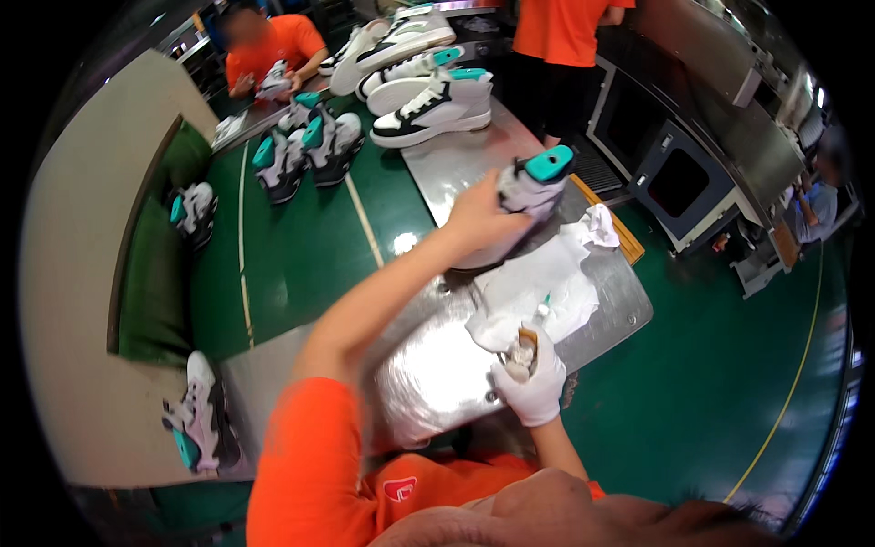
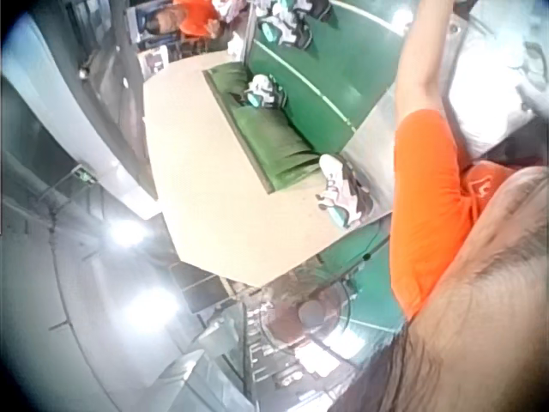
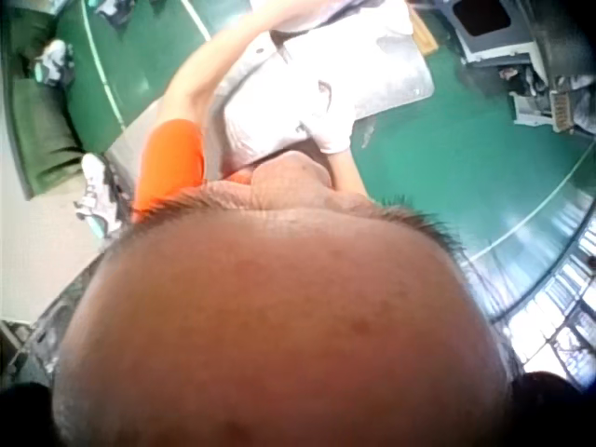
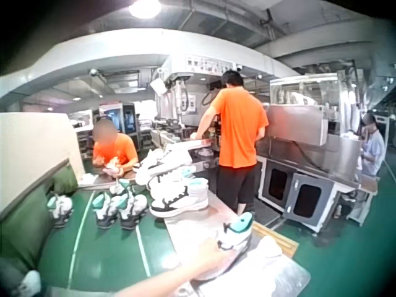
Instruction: The person uses a syringe to apply glue to the seams of white and teal sneakers on a factory assembly line. They pick up each shoe, inject glue into specific areas, and place the shoe back on the conveyor belt. Other workers are visible in the background performing similar tasks.
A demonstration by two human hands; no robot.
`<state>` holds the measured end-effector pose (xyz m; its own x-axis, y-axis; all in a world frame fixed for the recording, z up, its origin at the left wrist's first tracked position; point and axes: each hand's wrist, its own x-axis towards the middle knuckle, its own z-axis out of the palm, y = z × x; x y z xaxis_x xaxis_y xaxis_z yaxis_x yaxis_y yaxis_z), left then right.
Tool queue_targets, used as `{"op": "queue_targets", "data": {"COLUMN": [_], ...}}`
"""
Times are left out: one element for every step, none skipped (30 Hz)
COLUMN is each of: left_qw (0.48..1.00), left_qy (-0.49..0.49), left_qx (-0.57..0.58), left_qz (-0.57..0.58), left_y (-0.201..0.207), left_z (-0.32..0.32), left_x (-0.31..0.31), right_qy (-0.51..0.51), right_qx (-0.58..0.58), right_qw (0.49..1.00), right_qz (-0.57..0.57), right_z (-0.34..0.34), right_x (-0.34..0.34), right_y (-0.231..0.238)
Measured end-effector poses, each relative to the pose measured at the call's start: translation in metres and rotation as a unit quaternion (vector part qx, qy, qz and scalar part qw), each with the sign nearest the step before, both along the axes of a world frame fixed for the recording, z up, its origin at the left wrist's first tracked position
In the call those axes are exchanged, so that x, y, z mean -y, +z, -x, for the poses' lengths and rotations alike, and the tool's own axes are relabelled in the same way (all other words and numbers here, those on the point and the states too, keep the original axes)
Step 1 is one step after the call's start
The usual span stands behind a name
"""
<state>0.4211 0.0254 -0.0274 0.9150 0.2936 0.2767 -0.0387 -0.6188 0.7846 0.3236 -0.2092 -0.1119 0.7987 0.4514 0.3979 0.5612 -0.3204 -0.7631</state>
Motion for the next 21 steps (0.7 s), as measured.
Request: {"op": "queue_targets", "data": {"left_qw": [0.999,0.995,0.98,0.956,0.94,0.921,0.908,0.895,0.877,0.871,0.854,0.831,0.822,0.846,0.837,0.828,0.818,0.827,0.817,0.839,0.869], "left_qy": [0.016,0.04,0.032,0.013,0.005,0.0,-0.016,-0.027,-0.055,-0.102,-0.155,-0.212,-0.254,-0.283,-0.286,-0.292,-0.301,-0.291,-0.255,-0.186,-0.145], "left_qx": [0.024,0.043,0.104,0.163,0.164,0.161,0.141,0.113,0.091,0.027,-0.011,-0.043,-0.052,-0.069,-0.077,-0.083,-0.077,-0.082,-0.113,-0.148,-0.249], "left_qz": [-0.039,-0.084,-0.167,-0.244,-0.3,-0.355,-0.393,-0.431,-0.469,-0.479,-0.497,-0.512,-0.507,-0.447,-0.46,-0.472,-0.484,-0.473,-0.505,-0.49,-0.403], "left_y": [0.009,0.02,0.026,0.029,0.035,0.043,0.048,0.055,0.055,0.065,0.07,0.075,0.08,0.088,0.089,0.088,0.086,0.085,0.08,0.074,0.072], "left_z": [0.032,0.072,0.117,0.157,0.196,0.234,0.268,0.301,0.326,0.346,0.359,0.366,0.372,0.363,0.355,0.343,0.324,0.311,0.302,0.292,0.281], "left_x": [-0.003,-0.012,-0.028,-0.041,-0.046,-0.046,-0.038,-0.029,-0.026,-0.022,-0.024,-0.032,-0.041,-0.049,-0.06,-0.072,-0.085,-0.096,-0.111,-0.117,-0.122], "right_qy": [0.001,0.017,0.025,0.024,0.006,-0.015,-0.026,-0.03,-0.021,-0.015,-0.015,-0.018,-0.024,-0.041,-0.04,-0.042,-0.05,-0.053,-0.043,-0.04,-0.046], "right_qx": [-0.019,-0.069,-0.085,-0.1,-0.077,-0.011,-0.026,-0.044,-0.027,-0.011,-0.015,-0.003,0.009,0.028,0.0,0.003,0.007,0.008,0.007,0.006,0.012], "right_qw": [1.0,0.997,0.996,0.995,0.997,1.0,0.999,0.999,0.999,0.999,1.0,1.0,1.0,0.999,0.999,0.999,0.999,0.998,0.999,0.999,0.999], "right_qz": [-0.006,-0.004,-0.011,-0.013,-0.009,0.023,0.013,0.004,-0.014,-0.032,-0.013,-0.008,-0.002,0.001,0.007,0.013,0.013,0.01,-0.003,-0.004,-0.012], "right_z": [-0.002,-0.001,0.001,0.002,0.003,0.002,0.006,0.01,0.009,0.008,0.009,0.011,0.013,0.011,0.012,0.013,0.012,0.013,0.015,0.016,0.017], "right_x": [0.001,-0.001,-0.004,-0.005,-0.006,-0.008,-0.008,-0.008,-0.008,-0.007,-0.007,-0.007,-0.007,-0.005,-0.007,-0.008,-0.007,-0.008,-0.011,-0.012,-0.014], "right_y": [0.001,0.009,0.016,0.018,0.015,0.007,0.01,0.016,0.01,0.005,0.006,0.006,0.003,0.004,0.005,0.005,0.006,0.006,0.005,0.007,0.009]}}
